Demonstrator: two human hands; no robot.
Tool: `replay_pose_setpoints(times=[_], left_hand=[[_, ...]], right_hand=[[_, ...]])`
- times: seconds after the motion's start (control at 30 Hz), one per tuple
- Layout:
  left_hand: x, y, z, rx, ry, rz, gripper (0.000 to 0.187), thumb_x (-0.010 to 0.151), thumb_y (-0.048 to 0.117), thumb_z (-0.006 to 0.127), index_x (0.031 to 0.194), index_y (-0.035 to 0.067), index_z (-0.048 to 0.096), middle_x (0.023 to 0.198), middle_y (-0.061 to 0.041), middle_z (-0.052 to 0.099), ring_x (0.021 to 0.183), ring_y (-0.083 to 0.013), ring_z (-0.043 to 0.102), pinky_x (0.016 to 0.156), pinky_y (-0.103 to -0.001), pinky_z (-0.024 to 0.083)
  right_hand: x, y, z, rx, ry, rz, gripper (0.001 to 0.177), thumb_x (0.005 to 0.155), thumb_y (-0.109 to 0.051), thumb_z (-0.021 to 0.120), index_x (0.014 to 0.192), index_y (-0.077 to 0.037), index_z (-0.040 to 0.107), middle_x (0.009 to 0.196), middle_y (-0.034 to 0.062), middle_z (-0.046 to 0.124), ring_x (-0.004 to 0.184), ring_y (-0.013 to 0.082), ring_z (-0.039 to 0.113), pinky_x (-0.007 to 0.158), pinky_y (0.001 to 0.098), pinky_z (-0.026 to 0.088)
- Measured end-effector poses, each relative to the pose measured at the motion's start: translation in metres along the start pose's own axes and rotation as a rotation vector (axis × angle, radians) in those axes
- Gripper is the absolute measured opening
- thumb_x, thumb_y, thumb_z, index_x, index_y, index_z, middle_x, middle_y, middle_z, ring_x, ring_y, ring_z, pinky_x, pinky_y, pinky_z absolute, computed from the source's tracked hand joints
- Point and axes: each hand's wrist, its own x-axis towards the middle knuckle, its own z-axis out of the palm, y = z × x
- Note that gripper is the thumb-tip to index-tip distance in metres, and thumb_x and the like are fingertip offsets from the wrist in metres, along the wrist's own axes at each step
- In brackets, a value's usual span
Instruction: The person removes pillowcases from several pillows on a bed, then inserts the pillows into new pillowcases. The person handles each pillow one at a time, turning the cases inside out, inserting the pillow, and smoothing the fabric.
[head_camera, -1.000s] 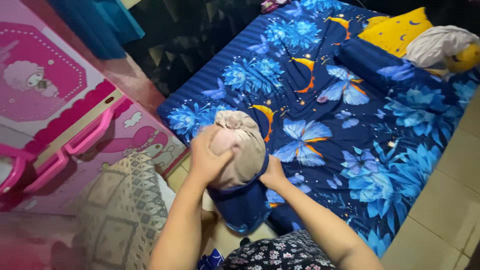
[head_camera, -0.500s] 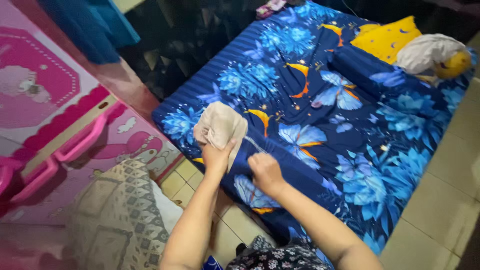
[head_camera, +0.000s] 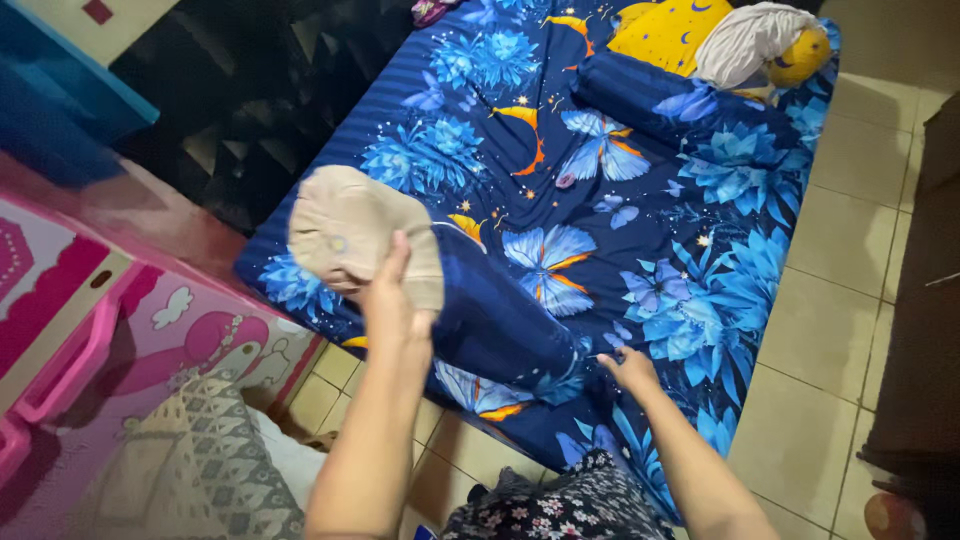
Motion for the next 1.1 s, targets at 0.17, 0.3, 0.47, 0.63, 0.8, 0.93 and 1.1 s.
replay_pose_setpoints(times=[0.17, 0.3, 0.47, 0.63, 0.8, 0.93, 1.1], left_hand=[[-0.04, 0.082, -0.002, -0.099, -0.16, 0.071, 0.049, 0.09, 0.025, 0.075, 0.132, 0.003, 0.061, 0.123, -0.011, 0.07, 0.112, -0.0281, 0.07, 0.095, -0.046, 0.058], [-0.065, 0.142, -0.018, -0.157, -0.231, 0.242, 0.051, 0.093, 0.017, 0.07, 0.14, 0.005, 0.054, 0.132, -0.013, 0.067, 0.123, -0.0328, 0.066, 0.107, -0.055, 0.054], [-0.074, 0.177, -0.061, -0.152, -0.274, 0.4, 0.049, 0.102, 0.018, 0.065, 0.146, 0.001, 0.051, 0.143, -0.015, 0.063, 0.134, -0.034, 0.062, 0.115, -0.052, 0.048], [-0.028, 0.175, -0.166, -0.226, -0.035, 0.487, 0.046, 0.105, 0.024, 0.06, 0.143, -0.001, 0.053, 0.139, -0.018, 0.066, 0.13, -0.0361, 0.065, 0.11, -0.053, 0.048], [0.07, 0.095, -0.336, 0.035, 0.319, 0.592, 0.043, 0.098, 0.028, 0.068, 0.135, 0.007, 0.064, 0.138, -0.012, 0.068, 0.125, -0.0271, 0.065, 0.104, -0.049, 0.047], [0.107, -0.023, -0.408, 0.133, 0.677, 0.295, 0.042, 0.093, 0.031, 0.079, 0.129, 0.012, 0.07, 0.136, -0.007, 0.071, 0.119, -0.0178, 0.063, 0.097, -0.044, 0.044], [0.11, -0.085, -0.394, 0.02, 0.905, -0.034, 0.039, 0.084, 0.024, 0.078, 0.119, 0.009, 0.069, 0.119, -0.016, 0.068, 0.102, -0.0335, 0.067, 0.085, -0.052, 0.055]], right_hand=[[0.009, -0.027, 0.01, 0.481, -0.324, 0.454, 0.088, 0.08, -0.075, 0.069, 0.142, -0.013, 0.057, 0.128, 0.0221, 0.065, 0.115, 0.0396, 0.064, 0.092, 0.0582, 0.054], [0.032, -0.063, -0.002, 0.968, -0.419, 0.661, 0.085, 0.084, -0.078, 0.066, 0.135, -0.009, 0.063, 0.119, 0.0132, 0.07, 0.097, 0.0306, 0.063, 0.082, 0.0636, 0.045], [0.069, -0.088, -0.027, 1.154, 0.332, 0.441, 0.028, 0.094, -0.024, 0.079, 0.107, -0.007, 0.061, 0.095, 0.0034, 0.06, 0.085, 0.0223, 0.055, 0.074, 0.0531, 0.047], [0.113, -0.092, -0.093, 1.001, 0.663, -0.027, 0.027, 0.106, -0.02, 0.064, 0.086, -0.003, 0.063, 0.088, 0.0042, 0.065, 0.08, 0.0167, 0.056, 0.069, 0.0407, 0.049], [0.074, -0.079, -0.234, 0.339, 0.992, -0.56, 0.048, 0.108, -0.026, 0.076, 0.07, -0.001, 0.058, 0.065, 0.0147, 0.059, 0.059, 0.0276, 0.051, 0.062, 0.0444, 0.037], [0.059, -0.073, -0.325, -0.044, 1.196, -0.673, 0.033, 0.107, -0.022, 0.066, 0.08, -0.006, 0.059, 0.082, 0.0139, 0.067, 0.072, 0.0297, 0.062, 0.069, 0.0408, 0.044], [0.085, -0.036, -0.408, -0.466, 1.099, -0.582, 0.021, 0.105, -0.019, 0.062, 0.09, -0.005, 0.058, 0.084, 0.011, 0.062, 0.072, 0.0253, 0.058, 0.068, 0.0361, 0.043]])
